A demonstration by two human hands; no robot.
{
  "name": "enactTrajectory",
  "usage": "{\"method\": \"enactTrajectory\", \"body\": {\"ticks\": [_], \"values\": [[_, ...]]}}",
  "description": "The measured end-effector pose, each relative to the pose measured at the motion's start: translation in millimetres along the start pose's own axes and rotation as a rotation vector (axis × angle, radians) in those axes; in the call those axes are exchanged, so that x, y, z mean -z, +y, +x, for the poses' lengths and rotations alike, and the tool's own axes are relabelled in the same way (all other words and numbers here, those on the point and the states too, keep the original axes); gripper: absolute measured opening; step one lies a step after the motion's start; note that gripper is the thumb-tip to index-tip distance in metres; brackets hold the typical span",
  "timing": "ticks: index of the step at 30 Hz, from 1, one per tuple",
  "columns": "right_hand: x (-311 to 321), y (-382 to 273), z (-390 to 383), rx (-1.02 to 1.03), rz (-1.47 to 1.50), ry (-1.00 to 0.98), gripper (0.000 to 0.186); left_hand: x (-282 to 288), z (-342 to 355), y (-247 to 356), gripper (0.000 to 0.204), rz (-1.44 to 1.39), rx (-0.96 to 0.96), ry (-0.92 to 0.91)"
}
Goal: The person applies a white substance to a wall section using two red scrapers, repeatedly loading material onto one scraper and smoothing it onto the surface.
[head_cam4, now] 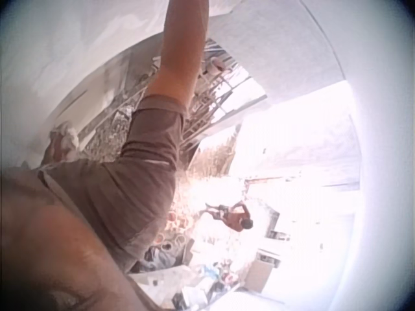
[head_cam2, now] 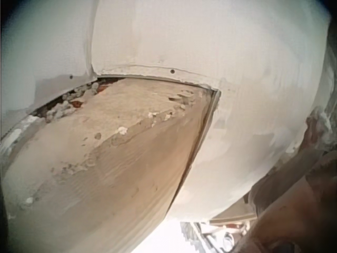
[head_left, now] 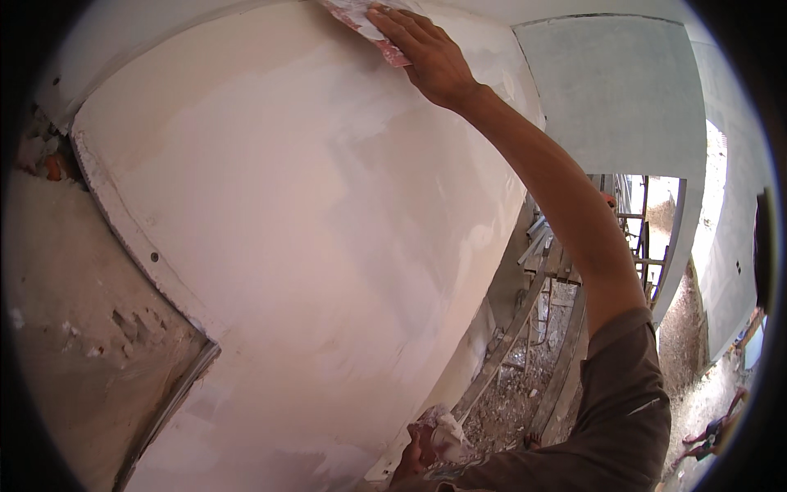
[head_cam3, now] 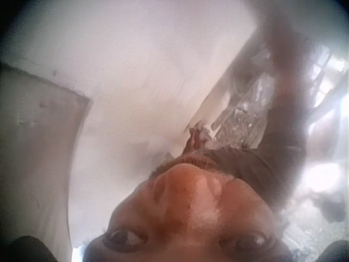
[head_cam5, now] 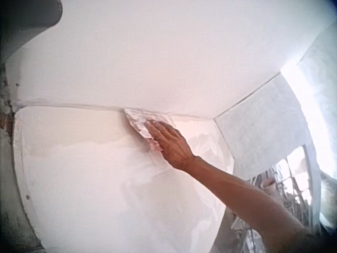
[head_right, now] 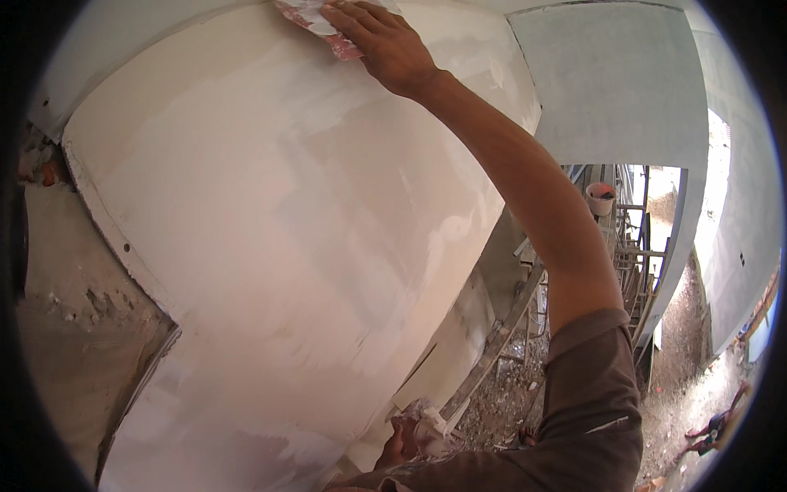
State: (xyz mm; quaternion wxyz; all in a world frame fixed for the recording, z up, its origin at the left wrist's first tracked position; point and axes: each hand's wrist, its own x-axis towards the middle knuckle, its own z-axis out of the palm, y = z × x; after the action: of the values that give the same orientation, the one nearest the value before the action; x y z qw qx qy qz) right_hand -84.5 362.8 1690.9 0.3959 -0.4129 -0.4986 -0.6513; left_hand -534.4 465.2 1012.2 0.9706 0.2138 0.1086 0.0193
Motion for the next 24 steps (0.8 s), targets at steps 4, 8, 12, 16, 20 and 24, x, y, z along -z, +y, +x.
{"method": "enactTrajectory", "body": {"ticks": [4, 8, 12, 16, 20, 24], "values": [[-7, -2, 12, 0.023, -0.097, -0.071, 0.062, 16, -1, 2, 0.08, -0.164, 0.042, -0.157], [-22, -2, 9, 0.068, -0.168, -0.063, 0.067, 28, -2, 0, 0.082, -0.351, 0.098, -0.31], [-13, -10, 19, 0.053, -0.188, -0.084, 0.068, 34, -6, 5, 0.084, -0.522, 0.131, -0.473], [-12, -10, 21, 0.068, -0.247, -0.128, 0.069, 37, 0, 22, 0.079, -0.233, 0.158, -0.419], [-8, 3, 16, -0.008, -0.199, -0.202, 0.069, 28, -12, 37, 0.074, 0.096, 0.166, -0.302], [-9, 22, 17, -0.034, -0.175, -0.227, 0.068, 24, -1, 41, 0.074, 0.098, 0.153, -0.302]]}}
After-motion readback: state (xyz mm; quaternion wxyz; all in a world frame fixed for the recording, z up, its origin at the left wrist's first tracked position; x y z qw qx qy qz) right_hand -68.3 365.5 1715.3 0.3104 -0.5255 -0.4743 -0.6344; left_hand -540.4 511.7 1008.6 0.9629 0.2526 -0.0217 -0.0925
